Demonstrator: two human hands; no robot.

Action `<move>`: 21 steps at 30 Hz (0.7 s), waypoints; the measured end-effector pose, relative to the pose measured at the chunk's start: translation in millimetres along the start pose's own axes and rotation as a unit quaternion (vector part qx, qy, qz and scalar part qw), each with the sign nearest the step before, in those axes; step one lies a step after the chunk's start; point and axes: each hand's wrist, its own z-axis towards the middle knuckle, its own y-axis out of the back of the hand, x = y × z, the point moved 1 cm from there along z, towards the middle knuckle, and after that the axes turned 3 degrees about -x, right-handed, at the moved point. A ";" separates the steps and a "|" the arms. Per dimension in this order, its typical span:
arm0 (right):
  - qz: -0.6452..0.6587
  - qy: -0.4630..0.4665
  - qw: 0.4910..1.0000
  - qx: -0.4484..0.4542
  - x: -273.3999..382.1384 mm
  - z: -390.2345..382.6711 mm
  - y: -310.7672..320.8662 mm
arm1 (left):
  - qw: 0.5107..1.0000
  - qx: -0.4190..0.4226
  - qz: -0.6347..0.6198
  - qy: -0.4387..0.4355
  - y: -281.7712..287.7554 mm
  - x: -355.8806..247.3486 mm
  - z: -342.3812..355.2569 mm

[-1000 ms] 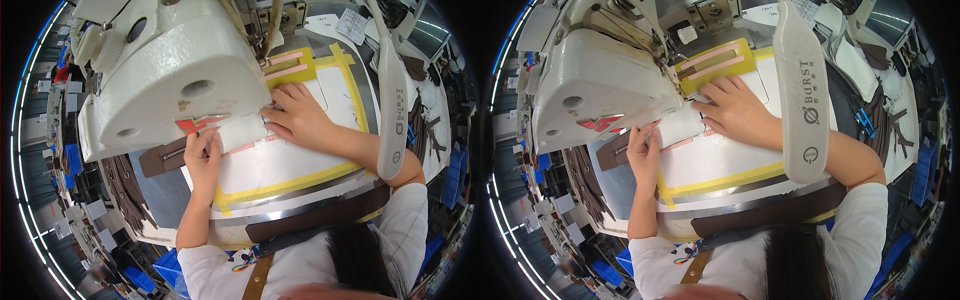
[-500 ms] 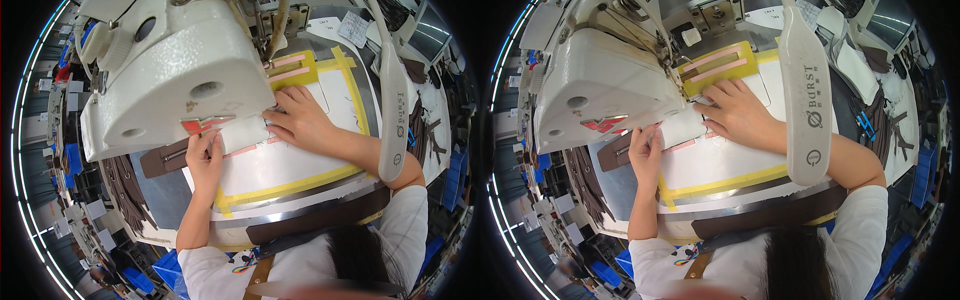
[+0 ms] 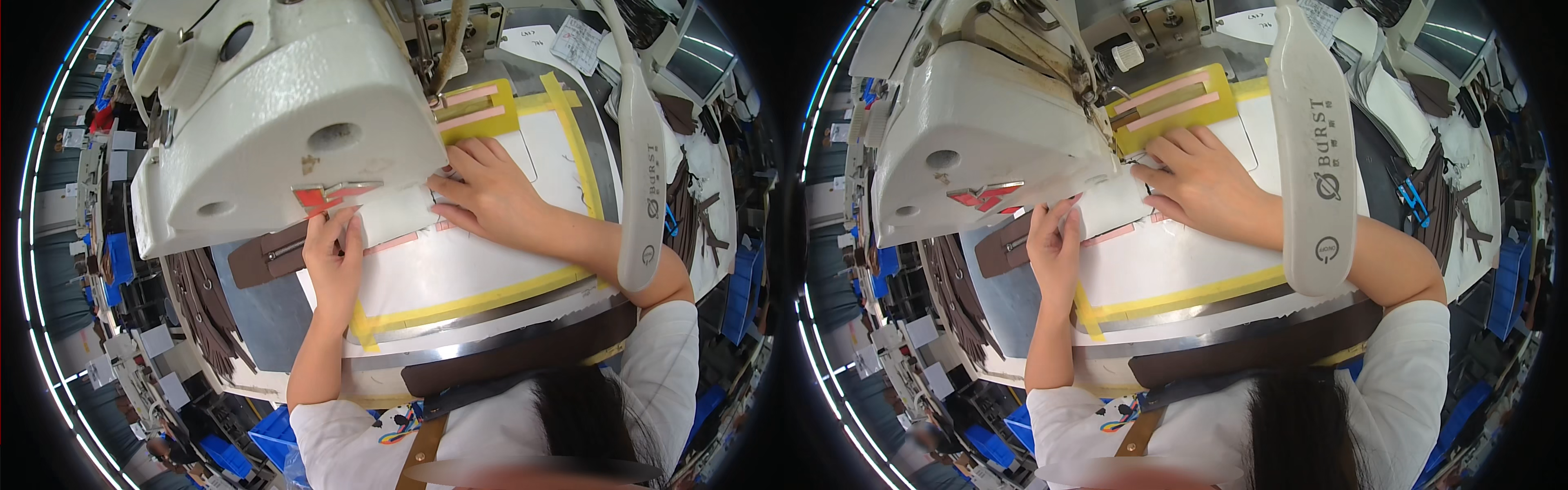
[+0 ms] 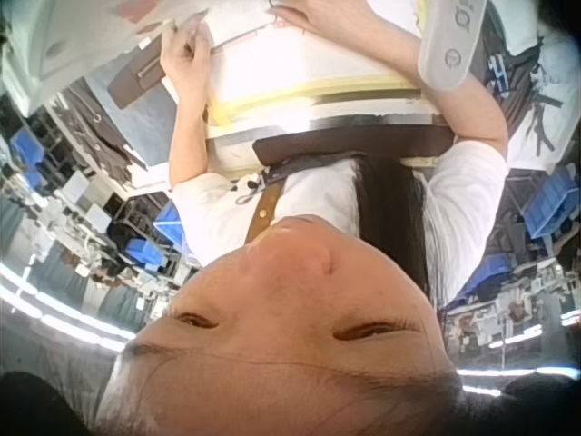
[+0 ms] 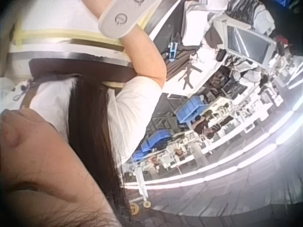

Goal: The person sews pieces of brown leather together using an industrial sewing machine.

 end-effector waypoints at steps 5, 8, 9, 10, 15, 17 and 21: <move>-0.002 0.000 1.000 -0.011 1.7 -4.3 -2.4 | 0.999 -0.030 0.001 -0.021 -2.2 3.9 -1.4; 0.010 -0.005 1.000 -0.001 -0.9 -2.9 0.2 | 0.999 -0.035 -0.004 -0.038 -3.3 -1.3 1.4; 0.013 -0.004 1.000 0.002 -1.6 -1.3 1.2 | 0.999 -0.037 -0.004 -0.034 -3.4 -0.1 3.2; 0.015 -0.006 1.000 0.007 -1.7 -0.4 1.8 | 0.999 -0.033 -0.018 -0.026 -2.9 1.7 4.5; 0.010 -0.006 1.000 0.017 -2.6 -1.7 2.1 | 0.998 -0.037 -0.047 -0.016 -4.3 -3.7 3.9; 0.010 -0.004 1.000 0.011 -1.8 -2.0 1.7 | 0.998 -0.036 -0.044 -0.022 -4.5 -2.7 3.5; 0.008 -0.006 1.000 0.014 -2.3 -3.8 -0.4 | 0.997 -0.044 -0.038 -0.046 -5.1 0.7 3.3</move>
